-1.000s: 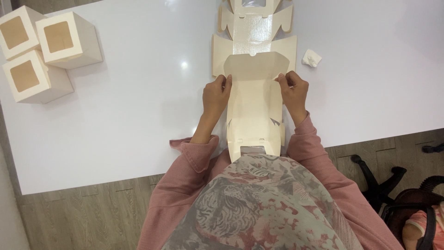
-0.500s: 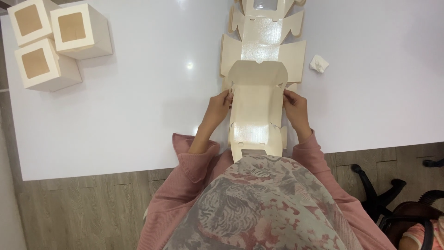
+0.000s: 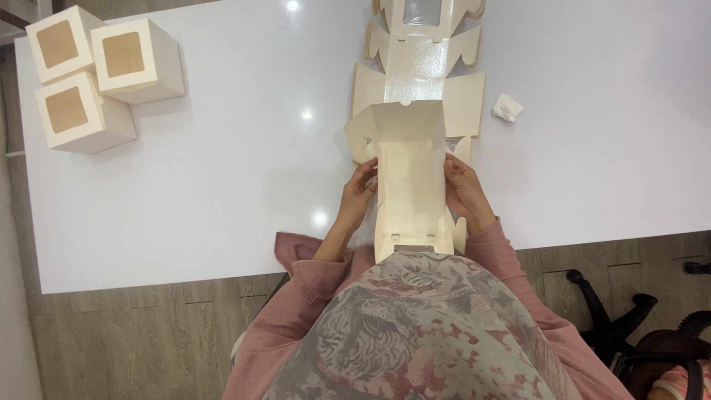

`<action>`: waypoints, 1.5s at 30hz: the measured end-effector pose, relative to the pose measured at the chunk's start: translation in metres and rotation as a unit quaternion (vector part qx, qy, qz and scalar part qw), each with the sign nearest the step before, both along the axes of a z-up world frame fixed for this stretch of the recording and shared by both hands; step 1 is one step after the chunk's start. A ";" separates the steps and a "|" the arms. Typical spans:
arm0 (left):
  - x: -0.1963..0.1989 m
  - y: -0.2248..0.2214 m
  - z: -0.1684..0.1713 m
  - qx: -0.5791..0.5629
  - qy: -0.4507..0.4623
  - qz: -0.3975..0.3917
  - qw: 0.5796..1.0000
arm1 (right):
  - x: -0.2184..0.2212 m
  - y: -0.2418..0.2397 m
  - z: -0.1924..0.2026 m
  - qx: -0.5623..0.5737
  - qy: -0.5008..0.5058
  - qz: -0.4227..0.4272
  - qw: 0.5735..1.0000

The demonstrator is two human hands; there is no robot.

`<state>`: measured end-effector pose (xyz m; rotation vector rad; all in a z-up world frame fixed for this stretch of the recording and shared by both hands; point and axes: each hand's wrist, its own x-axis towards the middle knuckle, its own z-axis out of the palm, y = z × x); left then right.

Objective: Assembling a cardboard bakery box by folding pre-scored flaps and tucking tabs on a white table.

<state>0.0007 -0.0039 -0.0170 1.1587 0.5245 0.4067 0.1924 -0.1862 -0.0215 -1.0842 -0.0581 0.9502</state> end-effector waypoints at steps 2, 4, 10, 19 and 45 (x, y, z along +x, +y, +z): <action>0.000 -0.002 -0.004 -0.009 -0.015 0.002 1.000 | -0.001 0.003 -0.008 0.007 0.036 0.013 0.999; 0.003 0.000 -0.012 -0.016 -0.035 0.008 0.999 | 0.000 0.006 -0.012 0.020 0.012 0.018 1.000; 0.015 0.012 0.028 -0.140 -0.042 -0.092 0.985 | 0.050 -0.007 -0.078 0.041 -0.011 -0.007 0.999; 0.030 0.017 0.038 -0.100 0.028 -0.029 0.994 | 0.013 0.023 0.033 0.003 -0.060 -0.047 0.997; 0.031 0.036 -0.011 -0.024 0.090 0.010 0.996 | -0.001 0.040 0.082 -0.080 -0.108 -0.027 0.991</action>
